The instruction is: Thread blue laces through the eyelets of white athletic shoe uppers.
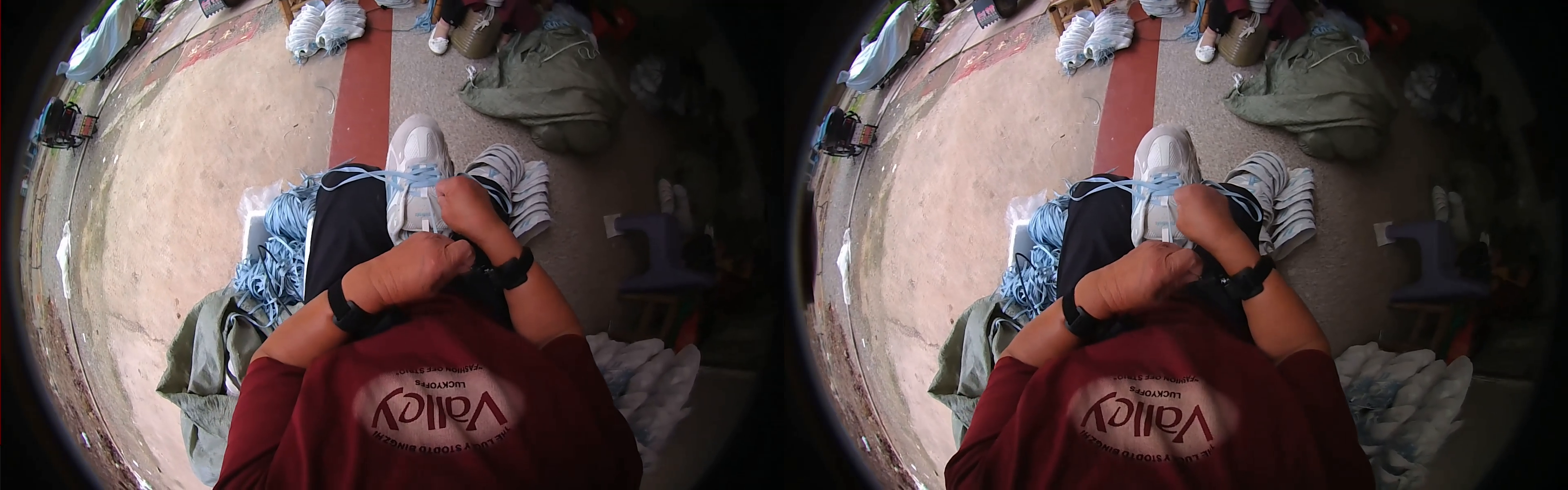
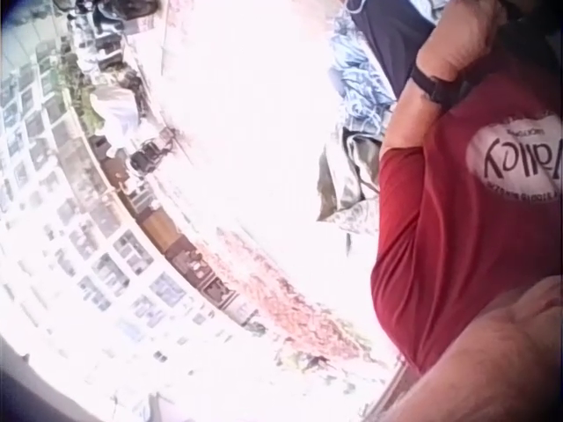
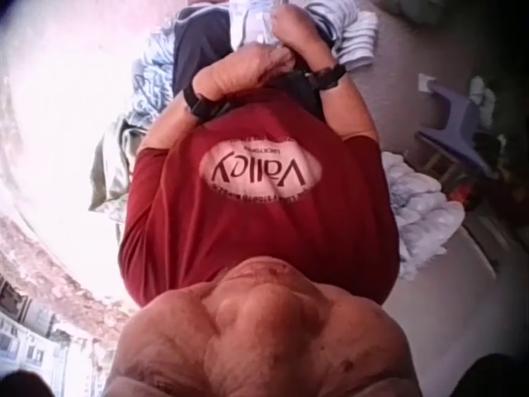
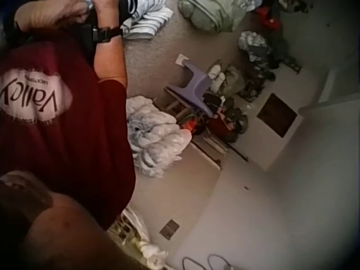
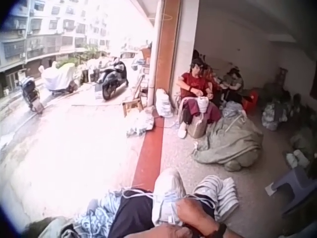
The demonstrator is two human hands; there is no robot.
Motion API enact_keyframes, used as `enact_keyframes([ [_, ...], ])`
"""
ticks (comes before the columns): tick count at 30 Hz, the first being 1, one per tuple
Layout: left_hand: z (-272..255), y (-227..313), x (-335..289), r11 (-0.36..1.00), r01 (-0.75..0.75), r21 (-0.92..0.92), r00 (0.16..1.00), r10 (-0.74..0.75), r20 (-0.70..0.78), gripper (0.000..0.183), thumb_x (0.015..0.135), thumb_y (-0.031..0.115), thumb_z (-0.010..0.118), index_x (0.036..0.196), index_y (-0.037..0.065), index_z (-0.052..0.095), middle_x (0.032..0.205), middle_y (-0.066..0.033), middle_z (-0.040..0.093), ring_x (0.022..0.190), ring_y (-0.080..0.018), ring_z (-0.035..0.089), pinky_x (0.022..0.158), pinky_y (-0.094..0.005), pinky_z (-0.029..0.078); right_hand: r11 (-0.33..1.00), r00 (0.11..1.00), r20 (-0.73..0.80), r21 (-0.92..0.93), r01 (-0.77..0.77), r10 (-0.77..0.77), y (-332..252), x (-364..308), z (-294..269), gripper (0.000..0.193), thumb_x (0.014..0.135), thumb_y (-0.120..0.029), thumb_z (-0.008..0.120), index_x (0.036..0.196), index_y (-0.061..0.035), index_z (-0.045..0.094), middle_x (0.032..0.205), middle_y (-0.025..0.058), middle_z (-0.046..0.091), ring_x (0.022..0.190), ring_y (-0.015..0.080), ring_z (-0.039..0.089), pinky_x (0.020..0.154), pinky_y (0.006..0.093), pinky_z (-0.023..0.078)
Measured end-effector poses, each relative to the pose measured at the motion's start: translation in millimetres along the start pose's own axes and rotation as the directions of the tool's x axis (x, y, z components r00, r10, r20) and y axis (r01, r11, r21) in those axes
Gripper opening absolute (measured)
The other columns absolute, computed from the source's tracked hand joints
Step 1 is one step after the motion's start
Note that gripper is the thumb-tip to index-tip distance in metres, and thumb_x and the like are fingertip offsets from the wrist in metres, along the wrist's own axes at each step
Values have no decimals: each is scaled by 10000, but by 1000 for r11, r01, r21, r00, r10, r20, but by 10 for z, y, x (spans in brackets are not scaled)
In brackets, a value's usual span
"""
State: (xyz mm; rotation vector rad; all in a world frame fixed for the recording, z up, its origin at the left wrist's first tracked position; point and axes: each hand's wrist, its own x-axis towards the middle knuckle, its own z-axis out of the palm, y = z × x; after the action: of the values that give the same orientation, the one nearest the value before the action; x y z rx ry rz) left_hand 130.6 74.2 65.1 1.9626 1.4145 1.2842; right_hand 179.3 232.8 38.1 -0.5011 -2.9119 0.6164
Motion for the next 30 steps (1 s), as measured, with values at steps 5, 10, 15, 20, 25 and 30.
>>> enact_keyframes([
  [5,-25,-51,-59,998,62,-22,998,-63,-31,120,810,96,557,867,31,473,673,-149,569,664,-355,591,593,-413,472,990,998,61,-138,13,-5,-128,51,24,102,709,-92,530,730,-47,619,755,193,618,735,378,609,653,465,477],
  [10,-96,-51,-128,994,82,-71,994,-87,-70,121,796,69,570,866,38,477,662,-150,564,646,-354,583,583,-412,461,974,988,128,-197,113,-89,-100,40,-68,99,704,-84,536,744,-55,622,746,176,624,730,368,617,639,462,480],
  [15,-124,-23,-156,981,157,-113,986,-162,-41,79,806,6,553,847,31,490,686,-117,545,643,-302,571,592,-356,458,970,995,55,-221,98,-88,-128,56,13,89,704,-83,542,741,-66,621,724,170,623,698,357,620,611,457,482],
  [20,-159,-15,-164,965,218,-144,975,-222,-11,60,818,16,550,847,29,499,685,-114,548,636,-300,575,597,-353,464,943,966,106,-215,253,-235,-83,80,-29,73,707,-85,544,735,-60,606,701,166,619,676,357,620,593,450,484],
  [25,-119,-72,-207,974,199,-110,978,-205,-47,65,812,29,568,850,28,515,697,-113,558,640,-294,576,599,-346,464,958,984,39,-226,177,-172,-134,99,64,56,708,-84,544,735,-60,586,689,179,609,676,361,617,589,444,480],
  [30,-221,-204,-196,996,75,37,985,-69,-155,73,781,53,623,810,37,558,729,-101,578,722,-276,590,635,-351,466,975,981,-81,-155,160,-174,-85,-31,112,24,713,-71,560,725,-51,555,692,174,571,690,366,590,608,436,470],
])
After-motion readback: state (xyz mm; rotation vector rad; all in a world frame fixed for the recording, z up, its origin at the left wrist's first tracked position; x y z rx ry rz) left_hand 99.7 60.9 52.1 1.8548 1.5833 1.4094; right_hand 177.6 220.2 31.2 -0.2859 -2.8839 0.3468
